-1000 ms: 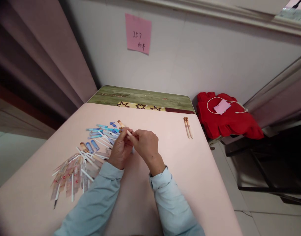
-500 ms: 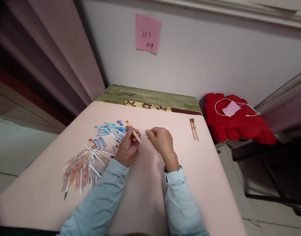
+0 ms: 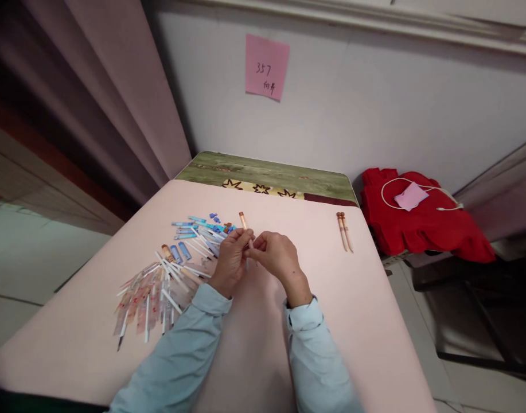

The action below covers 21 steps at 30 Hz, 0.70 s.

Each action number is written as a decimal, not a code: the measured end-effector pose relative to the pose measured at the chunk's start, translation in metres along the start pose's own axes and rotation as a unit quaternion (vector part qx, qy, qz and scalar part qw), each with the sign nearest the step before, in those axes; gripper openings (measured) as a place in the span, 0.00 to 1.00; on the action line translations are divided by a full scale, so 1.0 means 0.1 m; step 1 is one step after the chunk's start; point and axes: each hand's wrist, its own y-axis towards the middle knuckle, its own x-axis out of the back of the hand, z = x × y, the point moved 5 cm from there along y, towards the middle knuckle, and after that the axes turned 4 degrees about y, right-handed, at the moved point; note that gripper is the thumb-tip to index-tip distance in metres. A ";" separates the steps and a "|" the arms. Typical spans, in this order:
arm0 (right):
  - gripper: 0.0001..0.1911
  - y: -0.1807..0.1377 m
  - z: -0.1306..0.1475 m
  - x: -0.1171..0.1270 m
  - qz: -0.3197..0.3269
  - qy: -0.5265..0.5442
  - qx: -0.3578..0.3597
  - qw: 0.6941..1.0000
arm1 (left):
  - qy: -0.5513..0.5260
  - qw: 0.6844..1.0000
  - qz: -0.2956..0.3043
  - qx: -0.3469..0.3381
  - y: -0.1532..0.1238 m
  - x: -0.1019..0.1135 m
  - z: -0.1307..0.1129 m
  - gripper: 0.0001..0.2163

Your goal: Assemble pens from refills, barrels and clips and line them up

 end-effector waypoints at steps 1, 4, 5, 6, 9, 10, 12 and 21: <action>0.09 0.00 0.00 0.00 0.004 -0.006 -0.002 1.000 | 0.005 1.000 -0.001 -0.001 0.00 0.00 0.00 0.12; 0.09 -0.02 -0.01 0.02 0.026 -0.023 -0.005 0.999 | 0.012 1.000 -0.012 -0.006 -0.01 0.02 0.00 0.13; 0.08 -0.02 -0.02 0.03 0.034 -0.028 -0.006 0.999 | 0.015 1.000 -0.015 -0.006 -0.02 0.03 0.00 0.13; 0.08 -0.03 -0.02 0.03 0.039 -0.032 -0.008 0.999 | 0.018 1.000 -0.015 -0.005 -0.02 0.03 0.00 0.13; 0.08 -0.02 -0.04 0.02 0.048 -0.033 -0.008 0.998 | 0.026 1.000 -0.010 -0.004 -0.02 0.02 0.00 0.12; 0.08 -0.01 -0.05 0.01 0.049 -0.029 -0.006 0.998 | 0.029 1.000 -0.010 -0.008 -0.03 0.02 -0.01 0.12; 0.10 0.01 -0.05 -0.01 0.046 -0.019 -0.005 0.999 | 0.036 0.999 -0.011 -0.021 -0.03 0.01 -0.02 0.11; 0.10 0.04 -0.11 -0.07 0.048 0.020 -0.008 0.999 | 0.108 0.994 -0.012 -0.032 -0.03 0.02 -0.03 0.11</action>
